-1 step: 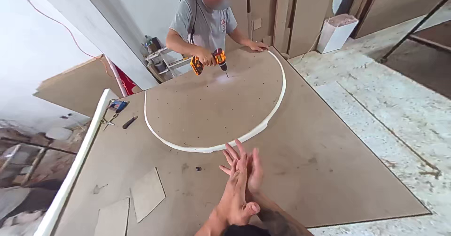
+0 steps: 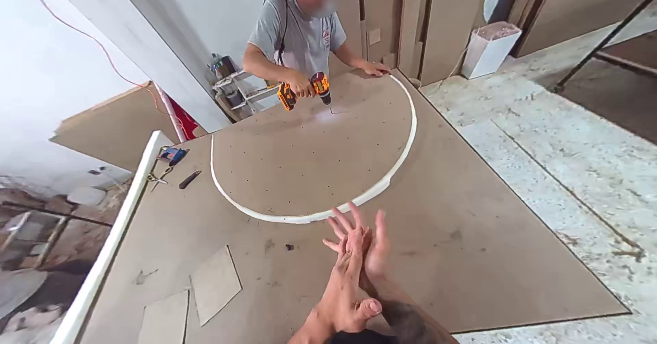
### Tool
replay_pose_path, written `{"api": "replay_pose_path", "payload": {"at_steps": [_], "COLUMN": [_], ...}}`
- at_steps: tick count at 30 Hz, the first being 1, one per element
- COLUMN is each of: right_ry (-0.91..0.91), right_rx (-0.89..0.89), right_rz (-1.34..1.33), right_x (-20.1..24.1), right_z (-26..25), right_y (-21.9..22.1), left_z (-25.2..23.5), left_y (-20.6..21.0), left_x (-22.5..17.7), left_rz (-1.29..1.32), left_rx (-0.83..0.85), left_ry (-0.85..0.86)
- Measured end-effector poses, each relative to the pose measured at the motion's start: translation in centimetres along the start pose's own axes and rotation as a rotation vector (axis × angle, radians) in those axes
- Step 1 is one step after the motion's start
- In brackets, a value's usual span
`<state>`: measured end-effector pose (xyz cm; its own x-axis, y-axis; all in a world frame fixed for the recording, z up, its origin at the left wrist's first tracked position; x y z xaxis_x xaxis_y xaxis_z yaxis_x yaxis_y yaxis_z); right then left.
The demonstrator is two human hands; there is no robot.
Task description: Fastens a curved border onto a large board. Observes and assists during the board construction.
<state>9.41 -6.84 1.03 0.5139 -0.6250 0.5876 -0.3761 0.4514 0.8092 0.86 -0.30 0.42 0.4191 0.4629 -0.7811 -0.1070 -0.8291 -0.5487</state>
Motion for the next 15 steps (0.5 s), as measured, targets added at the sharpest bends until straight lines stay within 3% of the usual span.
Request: {"api": "replay_pose_path", "payload": {"at_steps": [4,8,11,15], "right_ry": [-0.051,-0.217,-0.148,-0.149], "right_rx": [0.022,0.089,-0.038,0.003], "right_rz": [0.065,0.196,0.184,0.146], "right_x": [-0.6,-1.4,0.4,0.0], "right_z": [-0.3,0.3,1.2,1.9], "right_y": [-1.7,-0.4,3.5,3.0], "left_z": [0.9,0.7,0.1,0.3], "left_y": [0.1,-0.4,-1.0,-0.2], "left_x": [0.1,0.0,0.2,0.0], "left_rz": [0.091,0.167,0.034,0.009], "left_rx": [0.033,0.002,-0.017,-0.022], "left_ry": [0.024,0.0,-0.056,-0.091]}}
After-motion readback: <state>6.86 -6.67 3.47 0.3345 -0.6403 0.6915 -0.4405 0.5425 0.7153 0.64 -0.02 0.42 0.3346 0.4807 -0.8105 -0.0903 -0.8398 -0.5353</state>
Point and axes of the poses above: each hand's wrist, its own z-axis away from the middle knuckle, its own y-axis out of the palm, x = y × z, the point moved 1 cm from there along -z, towards the middle knuckle, and after that the axes turned 15 degrees about x, right-handed, at the moved point
